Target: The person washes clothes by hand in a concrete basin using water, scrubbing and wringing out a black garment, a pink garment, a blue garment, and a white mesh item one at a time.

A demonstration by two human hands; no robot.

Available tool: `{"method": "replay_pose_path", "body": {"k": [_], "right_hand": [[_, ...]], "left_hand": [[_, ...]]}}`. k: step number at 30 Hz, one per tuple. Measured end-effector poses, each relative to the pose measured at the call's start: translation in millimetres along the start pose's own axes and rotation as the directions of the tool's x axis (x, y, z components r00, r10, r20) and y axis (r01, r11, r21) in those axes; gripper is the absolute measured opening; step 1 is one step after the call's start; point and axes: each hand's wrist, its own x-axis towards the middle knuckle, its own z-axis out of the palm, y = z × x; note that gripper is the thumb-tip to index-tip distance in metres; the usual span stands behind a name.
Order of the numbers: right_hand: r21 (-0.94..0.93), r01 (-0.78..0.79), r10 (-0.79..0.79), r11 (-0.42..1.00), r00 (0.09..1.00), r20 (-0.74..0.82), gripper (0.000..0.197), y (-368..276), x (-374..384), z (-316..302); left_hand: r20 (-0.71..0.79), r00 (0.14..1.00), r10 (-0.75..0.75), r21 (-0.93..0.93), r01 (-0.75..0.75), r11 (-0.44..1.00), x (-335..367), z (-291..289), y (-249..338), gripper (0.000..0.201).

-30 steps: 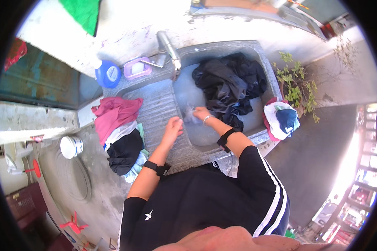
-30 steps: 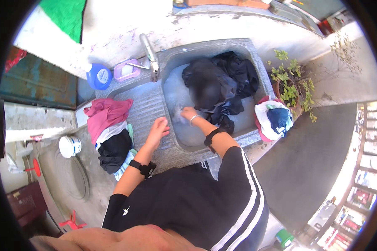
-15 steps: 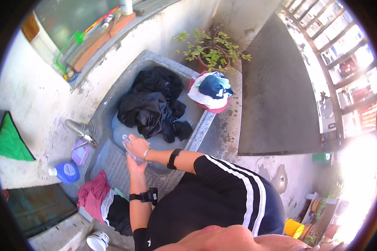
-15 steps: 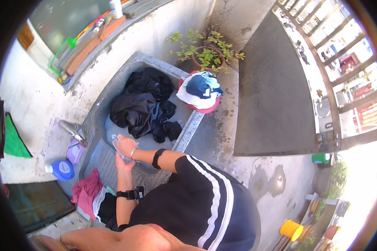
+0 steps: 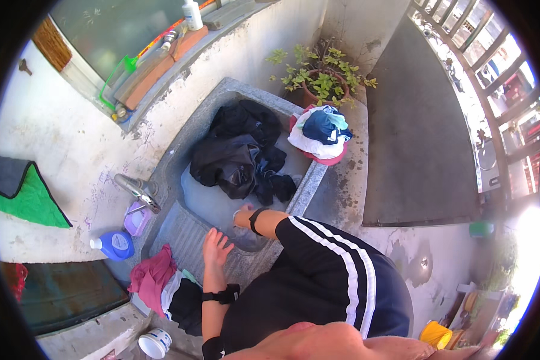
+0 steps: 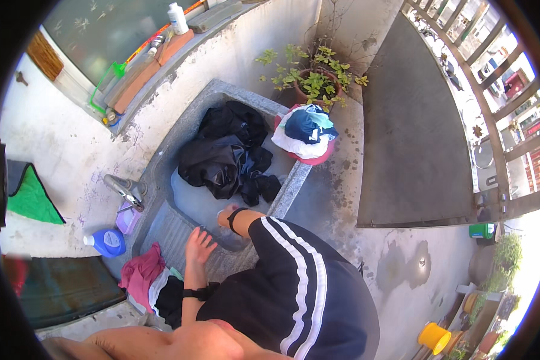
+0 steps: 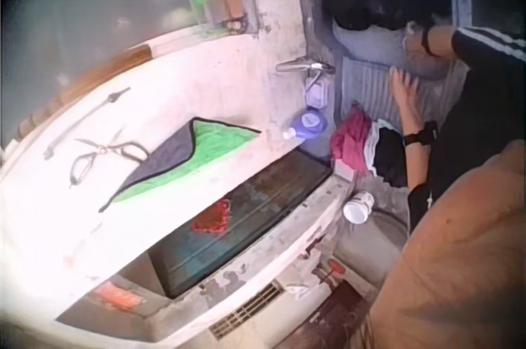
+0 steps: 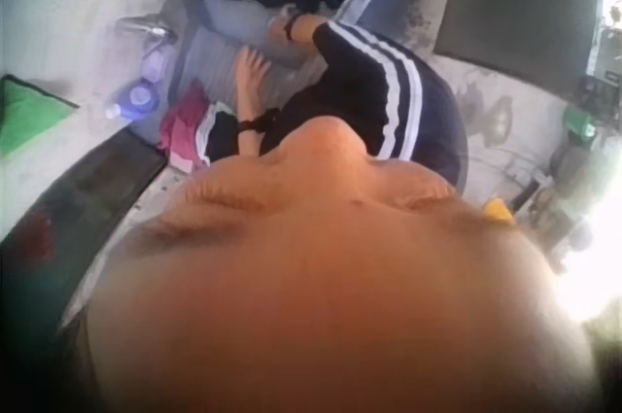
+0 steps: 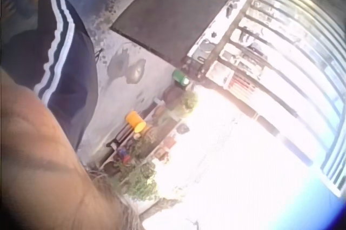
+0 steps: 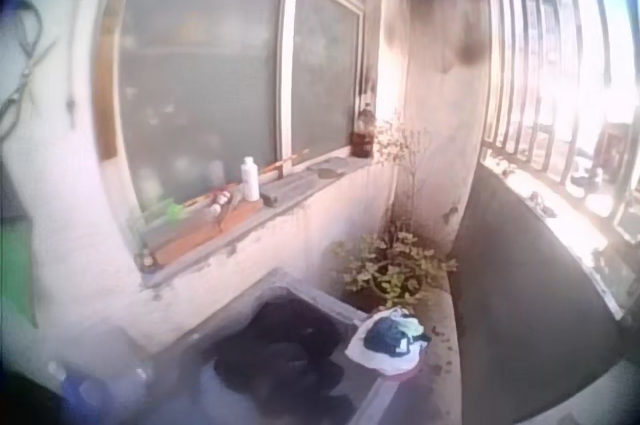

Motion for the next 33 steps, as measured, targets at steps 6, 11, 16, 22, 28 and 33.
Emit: {"method": "replay_pose_path", "body": {"k": [6,11,16,22,28,33], "right_hand": [[0.301,0.477,-0.481,0.826,0.874,-0.063,0.030,57,31,-39],[0.703,0.672,-0.391,0.235,0.727,-0.564,0.017,53,-170,-126],[0.583,0.785,-0.140,-0.210,0.566,-0.812,0.019,29,-232,-116],[0.617,0.780,0.433,0.109,0.521,-0.735,0.024,28,-226,-111],[0.497,0.808,0.417,0.316,0.353,-0.838,0.030,-1,-245,-99],[0.653,0.749,0.321,0.112,0.595,-0.737,0.037,0,-250,-103]], "left_hand": [[0.043,0.993,-0.110,-0.082,0.114,0.990,-2,26,-2,0.082],[-0.053,0.993,-0.101,-0.397,0.072,0.915,-19,22,20,0.085],[0.209,0.969,0.129,-0.521,-0.002,0.854,19,11,25,0.040],[0.319,0.940,0.119,-0.462,0.045,0.886,13,35,28,0.035],[0.491,0.788,0.372,-0.536,-0.064,0.842,25,17,15,0.046],[0.074,0.968,0.239,-0.430,-0.185,0.884,2,44,25,0.050]]}}
